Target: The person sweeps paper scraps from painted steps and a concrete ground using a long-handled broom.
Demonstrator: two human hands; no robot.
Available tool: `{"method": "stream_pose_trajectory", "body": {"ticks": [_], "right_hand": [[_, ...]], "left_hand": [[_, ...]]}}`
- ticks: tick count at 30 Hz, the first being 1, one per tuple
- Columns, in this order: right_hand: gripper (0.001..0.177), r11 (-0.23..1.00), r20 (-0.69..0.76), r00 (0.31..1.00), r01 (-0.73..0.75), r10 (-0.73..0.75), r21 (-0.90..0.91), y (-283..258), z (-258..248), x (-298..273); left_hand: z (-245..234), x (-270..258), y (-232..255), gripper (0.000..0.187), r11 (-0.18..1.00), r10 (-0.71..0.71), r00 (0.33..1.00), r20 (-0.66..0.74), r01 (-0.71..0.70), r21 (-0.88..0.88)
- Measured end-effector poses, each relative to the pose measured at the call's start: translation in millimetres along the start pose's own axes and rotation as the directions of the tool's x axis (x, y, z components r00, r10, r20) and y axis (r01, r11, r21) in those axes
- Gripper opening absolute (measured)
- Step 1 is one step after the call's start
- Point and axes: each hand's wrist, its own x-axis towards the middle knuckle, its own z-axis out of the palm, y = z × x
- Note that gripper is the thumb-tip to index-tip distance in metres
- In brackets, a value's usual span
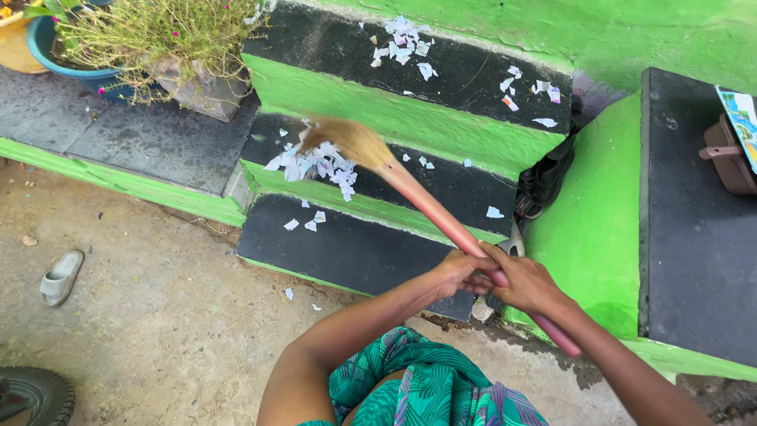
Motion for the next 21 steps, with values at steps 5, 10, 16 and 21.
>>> {"method": "stream_pose_trajectory", "body": {"ticks": [5, 10, 16, 21], "right_hand": [[0.098, 0.997, -0.047, 0.998, 0.032, -0.028, 0.077, -3.6, 31.9, 46.2], [0.099, 0.997, 0.048, 0.996, 0.071, -0.069, -0.023, -13.3, 62.8, 89.3], [0.098, 0.986, 0.121, 0.981, 0.158, -0.151, -0.051, -8.5, 76.1, 77.4], [0.104, 0.993, 0.095, 0.991, 0.089, -0.095, 0.073, -0.4, 39.6, 29.0]], "left_hand": [[-31.9, 23.6, -13.0, 0.023, 1.0, 0.016, 0.991, -0.132, -0.017, -0.009], [-79.7, 37.9, -25.5, 0.018, 0.996, -0.085, 0.976, -0.2, 0.088, 0.006], [-73.4, 7.4, -33.9, 0.02, 0.984, -0.156, 0.981, -0.116, 0.165, 0.065], [-34.3, -15.4, -22.3, 0.035, 0.99, -0.119, 0.992, -0.034, 0.121, 0.072]]}}
